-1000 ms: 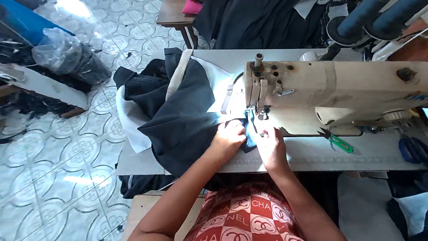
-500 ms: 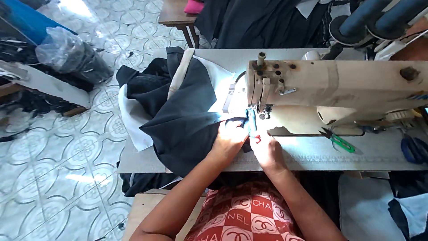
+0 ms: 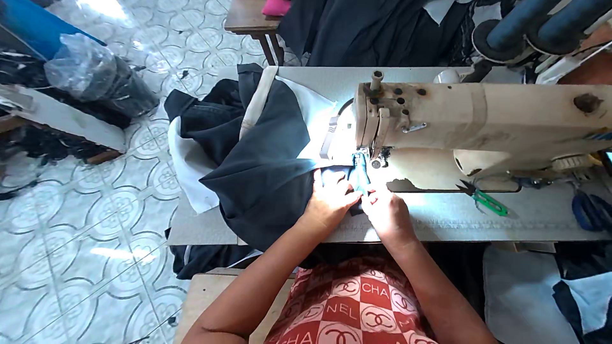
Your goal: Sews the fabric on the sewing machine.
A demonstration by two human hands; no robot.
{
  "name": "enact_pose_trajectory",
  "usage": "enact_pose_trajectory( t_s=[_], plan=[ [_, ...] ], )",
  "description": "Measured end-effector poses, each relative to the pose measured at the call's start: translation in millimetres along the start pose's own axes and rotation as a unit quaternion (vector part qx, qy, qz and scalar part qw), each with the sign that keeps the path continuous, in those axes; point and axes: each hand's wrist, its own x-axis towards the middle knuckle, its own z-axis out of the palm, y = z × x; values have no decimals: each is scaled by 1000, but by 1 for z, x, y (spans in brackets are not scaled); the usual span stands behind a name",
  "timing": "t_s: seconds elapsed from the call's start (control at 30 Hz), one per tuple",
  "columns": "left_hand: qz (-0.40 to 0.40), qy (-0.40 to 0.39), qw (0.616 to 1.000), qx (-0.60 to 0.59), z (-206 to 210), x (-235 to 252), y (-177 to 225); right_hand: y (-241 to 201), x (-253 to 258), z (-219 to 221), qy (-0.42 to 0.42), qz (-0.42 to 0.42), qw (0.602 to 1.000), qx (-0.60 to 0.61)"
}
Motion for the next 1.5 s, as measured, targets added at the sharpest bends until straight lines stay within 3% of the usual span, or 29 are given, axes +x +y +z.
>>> enact_pose_trajectory(
  t_s=[0.23, 0.73, 0.87, 1.07, 1.3, 1.4, 1.5],
  plan=[
    [-15, -65, 997, -23, -12, 6, -5, 1, 5, 9, -35, -40, 998, -32],
    [-11, -62, 998, -22, -11, 8, -12, 2, 3, 12, -38, -68, 992, -102],
    [-8, -27, 999, -31, -7, 13, -22, 1, 12, 15, -19, -64, 994, -91],
    [-24, -50, 998, -24, -4, 35, -38, -8, 41, 17, -46, -2, 995, -88],
    [-17, -16, 1000, 8, -2, 29, -41, 7, 45, 19, -34, -13, 999, -23],
    [-87, -21, 994, 67, -28, -2, -24, 15, 27, 19, -9, 27, 999, -28],
    [-174, 24, 977, 125, -59, -42, -19, 11, 19, 22, 6, 25, 999, -47]
  ],
)
